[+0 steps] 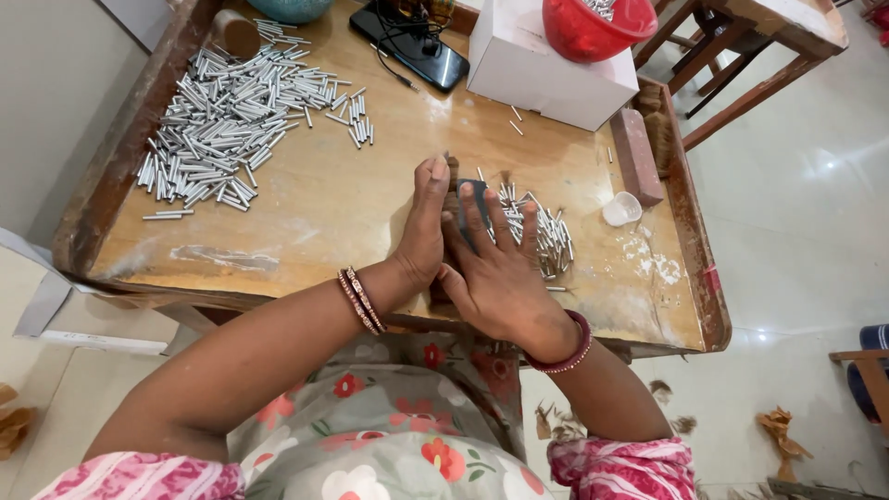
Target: The person sits at a wooden table and repeatedly picks up small metal rods and cylindrical pieces, inserting the rods into the cylinders. They use a small brush to sweep the assembled parts into a pile on the table and occasionally transfer them into a red bowl.
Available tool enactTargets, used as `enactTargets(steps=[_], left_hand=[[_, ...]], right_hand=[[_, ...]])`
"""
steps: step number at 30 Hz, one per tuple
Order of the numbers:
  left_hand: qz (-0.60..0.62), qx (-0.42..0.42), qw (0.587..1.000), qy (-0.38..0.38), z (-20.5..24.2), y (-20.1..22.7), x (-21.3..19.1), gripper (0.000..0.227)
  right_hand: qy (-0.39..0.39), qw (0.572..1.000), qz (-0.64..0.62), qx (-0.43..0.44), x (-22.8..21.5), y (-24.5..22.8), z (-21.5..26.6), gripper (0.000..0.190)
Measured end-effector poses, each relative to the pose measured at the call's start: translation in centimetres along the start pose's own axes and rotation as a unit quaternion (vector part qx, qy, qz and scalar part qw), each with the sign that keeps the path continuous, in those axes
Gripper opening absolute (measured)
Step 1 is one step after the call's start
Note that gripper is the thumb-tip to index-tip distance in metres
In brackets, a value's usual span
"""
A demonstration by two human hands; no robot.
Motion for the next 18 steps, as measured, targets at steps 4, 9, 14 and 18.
enactTargets(steps=[4,9,14,18], left_hand=[[0.012,-0.004,1.000,0.009,-0.7,-1.0,-0.2,0.064],[0.042,-0.011,0.999,-0.006,-0.9,-1.1,-0.3,0.070],[0.000,-0.019,1.000,-0.014,0.5,-0.8,-0.9,0.070],[-0.063,-0.003,0.998,-0.001,3.9,1.4,-2.5,0.068]], right_hand=[[-0.017,1.000,0.016,-0.010,0.7,0.7,-1.6,0.069],[-0.070,0.997,-0.016,0.011,1.4,2.0,-3.3,0.068],[-0.059,0.998,-0.033,-0.008,0.8,2.9,-1.6,0.062],[0.059,0.989,-0.138,0.010,-3.5,1.4,2.9,0.057]])
Point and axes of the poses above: each hand's wrist, its own z-axis away from the middle knuckle, its own x-axis out of the palm, y = z × x, the point moved 8 cm from there along -z, towards the middle knuckle, and after that the axes turned 10 degrees about -z, right-handed, at the moved point
